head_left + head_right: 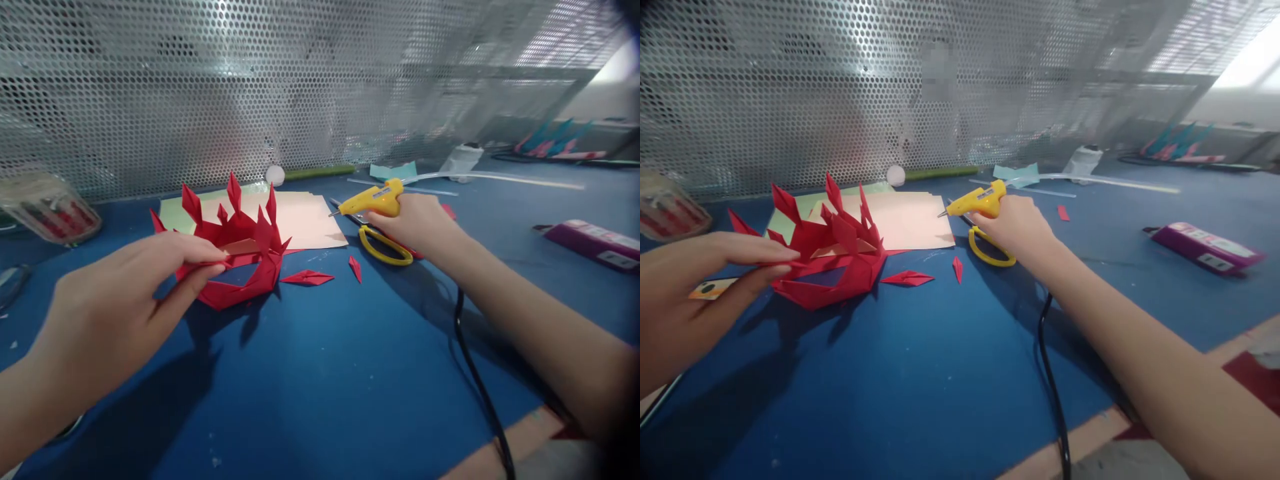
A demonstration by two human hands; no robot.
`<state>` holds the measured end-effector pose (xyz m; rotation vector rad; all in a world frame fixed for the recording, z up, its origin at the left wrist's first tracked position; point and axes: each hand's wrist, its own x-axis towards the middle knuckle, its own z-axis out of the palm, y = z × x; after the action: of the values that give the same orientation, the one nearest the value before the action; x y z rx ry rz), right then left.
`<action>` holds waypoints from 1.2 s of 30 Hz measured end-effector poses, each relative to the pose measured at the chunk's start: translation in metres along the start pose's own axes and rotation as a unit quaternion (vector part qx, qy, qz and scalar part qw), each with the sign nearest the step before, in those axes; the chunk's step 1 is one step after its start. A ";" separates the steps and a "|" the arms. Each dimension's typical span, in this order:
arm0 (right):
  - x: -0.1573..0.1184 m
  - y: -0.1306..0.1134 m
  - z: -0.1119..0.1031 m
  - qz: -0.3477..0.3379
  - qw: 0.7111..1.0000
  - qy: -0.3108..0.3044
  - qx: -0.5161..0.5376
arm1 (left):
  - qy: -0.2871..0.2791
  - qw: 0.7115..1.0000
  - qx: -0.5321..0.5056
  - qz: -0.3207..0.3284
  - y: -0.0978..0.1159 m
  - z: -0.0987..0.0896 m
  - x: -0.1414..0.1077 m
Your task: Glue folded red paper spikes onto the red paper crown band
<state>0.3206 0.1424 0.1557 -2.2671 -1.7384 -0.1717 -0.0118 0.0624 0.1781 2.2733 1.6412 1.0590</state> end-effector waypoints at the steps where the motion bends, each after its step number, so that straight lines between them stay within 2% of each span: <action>1: 0.000 -0.001 0.004 0.010 1.000 0.000 -0.006 | 0.008 0.996 0.066 0.067 0.004 0.003 0.000; 3: 0.000 -0.004 0.012 0.024 0.999 -0.003 -0.025 | 0.004 0.975 0.162 0.153 0.007 0.003 0.004; 4: 0.000 -0.006 0.016 0.024 0.999 -0.003 -0.037 | -0.006 0.972 0.175 0.159 0.008 0.003 0.006; 11: -0.004 -0.015 0.028 -0.036 0.995 0.012 -0.095 | -0.107 0.983 0.138 0.055 0.016 0.008 0.023; 18: -0.003 -0.010 0.026 -0.036 0.996 -0.001 -0.086 | -0.161 0.977 0.136 0.035 0.016 0.019 0.029; 36: -0.003 -0.011 0.023 -0.015 0.998 -0.031 -0.052 | -0.192 0.976 0.099 0.013 0.026 0.016 0.024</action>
<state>0.3073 0.1486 0.1347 -2.3435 -1.8350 -0.2035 0.0219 0.0771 0.1904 2.4318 1.6126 0.4334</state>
